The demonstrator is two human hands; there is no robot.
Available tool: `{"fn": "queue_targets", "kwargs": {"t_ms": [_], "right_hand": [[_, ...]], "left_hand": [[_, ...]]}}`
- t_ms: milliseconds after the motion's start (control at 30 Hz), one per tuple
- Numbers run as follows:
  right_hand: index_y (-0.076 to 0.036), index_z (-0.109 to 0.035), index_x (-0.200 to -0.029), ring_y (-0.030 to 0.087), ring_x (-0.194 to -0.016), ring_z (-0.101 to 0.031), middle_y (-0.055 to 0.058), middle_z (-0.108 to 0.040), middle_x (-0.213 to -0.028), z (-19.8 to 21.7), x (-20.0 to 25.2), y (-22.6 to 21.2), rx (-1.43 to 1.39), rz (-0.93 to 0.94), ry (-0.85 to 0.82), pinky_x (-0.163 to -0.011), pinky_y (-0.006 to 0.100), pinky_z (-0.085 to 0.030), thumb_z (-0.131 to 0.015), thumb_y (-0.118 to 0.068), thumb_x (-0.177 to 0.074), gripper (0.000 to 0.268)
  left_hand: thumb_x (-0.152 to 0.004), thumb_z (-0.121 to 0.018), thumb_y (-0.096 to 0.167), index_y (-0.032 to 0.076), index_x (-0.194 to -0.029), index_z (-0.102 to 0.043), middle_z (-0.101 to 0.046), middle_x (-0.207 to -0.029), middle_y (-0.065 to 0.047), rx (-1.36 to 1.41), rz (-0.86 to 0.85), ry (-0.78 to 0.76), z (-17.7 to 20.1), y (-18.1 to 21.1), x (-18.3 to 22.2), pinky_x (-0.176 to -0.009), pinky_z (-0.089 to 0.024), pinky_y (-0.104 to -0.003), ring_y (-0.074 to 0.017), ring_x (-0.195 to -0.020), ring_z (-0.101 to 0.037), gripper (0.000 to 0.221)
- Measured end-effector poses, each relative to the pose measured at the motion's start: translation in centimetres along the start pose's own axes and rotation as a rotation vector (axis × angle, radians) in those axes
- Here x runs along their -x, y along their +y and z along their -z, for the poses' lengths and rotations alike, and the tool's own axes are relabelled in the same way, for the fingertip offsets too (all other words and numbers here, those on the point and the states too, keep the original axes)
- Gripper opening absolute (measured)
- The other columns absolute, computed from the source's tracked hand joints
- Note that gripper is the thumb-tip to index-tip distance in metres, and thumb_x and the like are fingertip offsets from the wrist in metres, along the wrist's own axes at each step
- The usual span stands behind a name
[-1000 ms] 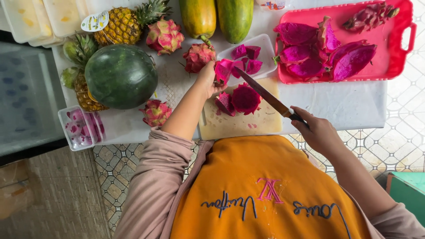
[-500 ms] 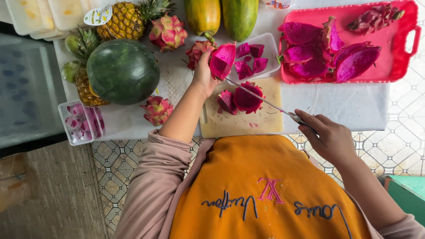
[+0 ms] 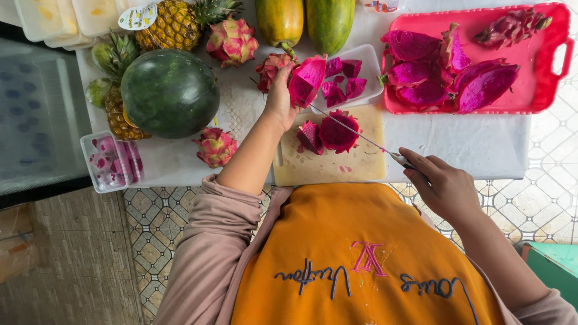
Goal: Peeling and cutting dragon fruit into pieces on a cutting board and placing them into containers.
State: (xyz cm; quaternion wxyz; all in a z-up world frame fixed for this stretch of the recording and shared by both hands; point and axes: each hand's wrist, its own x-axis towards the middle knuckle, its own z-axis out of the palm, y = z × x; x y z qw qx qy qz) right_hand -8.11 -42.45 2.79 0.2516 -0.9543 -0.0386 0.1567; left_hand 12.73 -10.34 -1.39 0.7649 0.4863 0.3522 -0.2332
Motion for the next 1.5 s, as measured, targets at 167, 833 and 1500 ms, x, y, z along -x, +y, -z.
{"fn": "queue_targets", "kwargs": {"t_ms": [167,833,1500], "right_hand": [[-0.034,-0.055,-0.152,0.026,-0.068,-0.065,-0.006,-0.068,-0.102,-0.1,-0.2,-0.7,0.004,-0.006,0.020,-0.053,0.043,-0.049,-0.055,-0.037,-0.104,0.048],[-0.031,-0.067,-0.143,0.037,-0.055,-0.066,0.008,-0.070,-0.082,0.2,-0.5,-2.0,0.118,0.059,0.153,-0.050,0.047,-0.054,-0.056,-0.037,-0.106,0.039],[-0.037,-0.062,-0.145,0.038,-0.070,-0.069,-0.002,-0.073,-0.094,1.9,-0.5,-2.6,0.151,-0.085,0.014,-0.052,0.051,-0.051,-0.057,-0.042,-0.102,0.044]], "left_hand": [[-0.085,-0.056,0.048,0.016,-0.127,-0.059,-0.068,-0.117,-0.017,0.017,-0.021,0.025,-0.5,0.0,0.3,-0.066,-0.057,-0.036,-0.0291,-0.094,-0.067,0.052],[-0.078,-0.065,0.062,0.015,-0.091,-0.060,-0.071,-0.072,-0.015,0.037,-0.029,0.012,0.7,-2.6,-2.8,-0.044,-0.055,-0.035,-0.0348,-0.056,-0.071,0.048],[-0.089,-0.045,0.052,0.010,-0.113,-0.060,-0.069,-0.097,-0.013,-0.087,-0.014,0.177,-0.6,-2.5,-2.9,-0.062,-0.049,-0.034,-0.0240,-0.082,-0.064,0.050]]}}
